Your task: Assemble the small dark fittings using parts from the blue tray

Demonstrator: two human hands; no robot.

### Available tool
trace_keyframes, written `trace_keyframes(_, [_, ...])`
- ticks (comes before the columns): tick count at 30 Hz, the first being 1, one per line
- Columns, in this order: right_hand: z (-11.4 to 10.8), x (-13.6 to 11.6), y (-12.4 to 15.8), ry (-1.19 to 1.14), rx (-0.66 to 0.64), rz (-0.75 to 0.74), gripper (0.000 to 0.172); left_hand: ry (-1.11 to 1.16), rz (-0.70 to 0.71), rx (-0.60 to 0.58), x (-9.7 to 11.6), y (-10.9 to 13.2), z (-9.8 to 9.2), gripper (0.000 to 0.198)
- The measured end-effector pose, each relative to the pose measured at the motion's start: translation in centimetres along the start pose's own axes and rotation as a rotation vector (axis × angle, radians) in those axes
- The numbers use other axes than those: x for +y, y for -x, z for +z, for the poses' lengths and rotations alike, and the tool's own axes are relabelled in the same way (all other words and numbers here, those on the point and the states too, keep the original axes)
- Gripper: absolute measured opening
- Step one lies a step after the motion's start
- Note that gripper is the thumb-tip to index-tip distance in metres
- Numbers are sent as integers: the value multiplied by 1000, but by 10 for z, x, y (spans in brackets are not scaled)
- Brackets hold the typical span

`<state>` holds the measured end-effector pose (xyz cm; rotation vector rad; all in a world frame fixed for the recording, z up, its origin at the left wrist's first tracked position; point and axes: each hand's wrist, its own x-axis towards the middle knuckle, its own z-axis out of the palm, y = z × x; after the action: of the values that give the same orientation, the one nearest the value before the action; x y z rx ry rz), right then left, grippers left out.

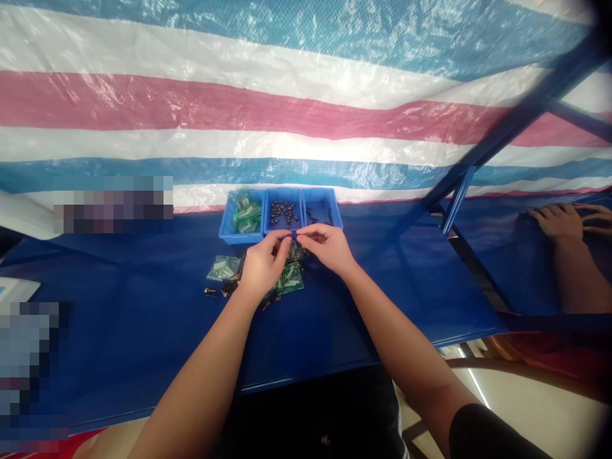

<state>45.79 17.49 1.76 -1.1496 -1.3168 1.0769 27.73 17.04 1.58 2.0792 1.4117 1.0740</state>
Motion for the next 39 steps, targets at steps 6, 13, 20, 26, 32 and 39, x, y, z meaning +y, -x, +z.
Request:
trace_keyframes(6, [-2,3,-1,49,6,-8,27,-3,16,16,-1,0,1,33])
trace_keyframes(13, [-4,4,0,70,-43,44,31,7,22,26,1,1,1,33])
trace_keyframes(20, [-3,1,0,38,-56,30,31,14,6,1,-1,1,1,32])
trace_keyframes(26, [-3,1,0,1,-66,30,32,37,1,-13,0,1,0,35])
trace_keyframes(32, [-3,2,-1,-63,-88,27,30,30,-16,-16,1,1,0,35])
trace_keyframes(39, [-3,1,0,-15,-82,8,29,10,5,23,1,0,1,33])
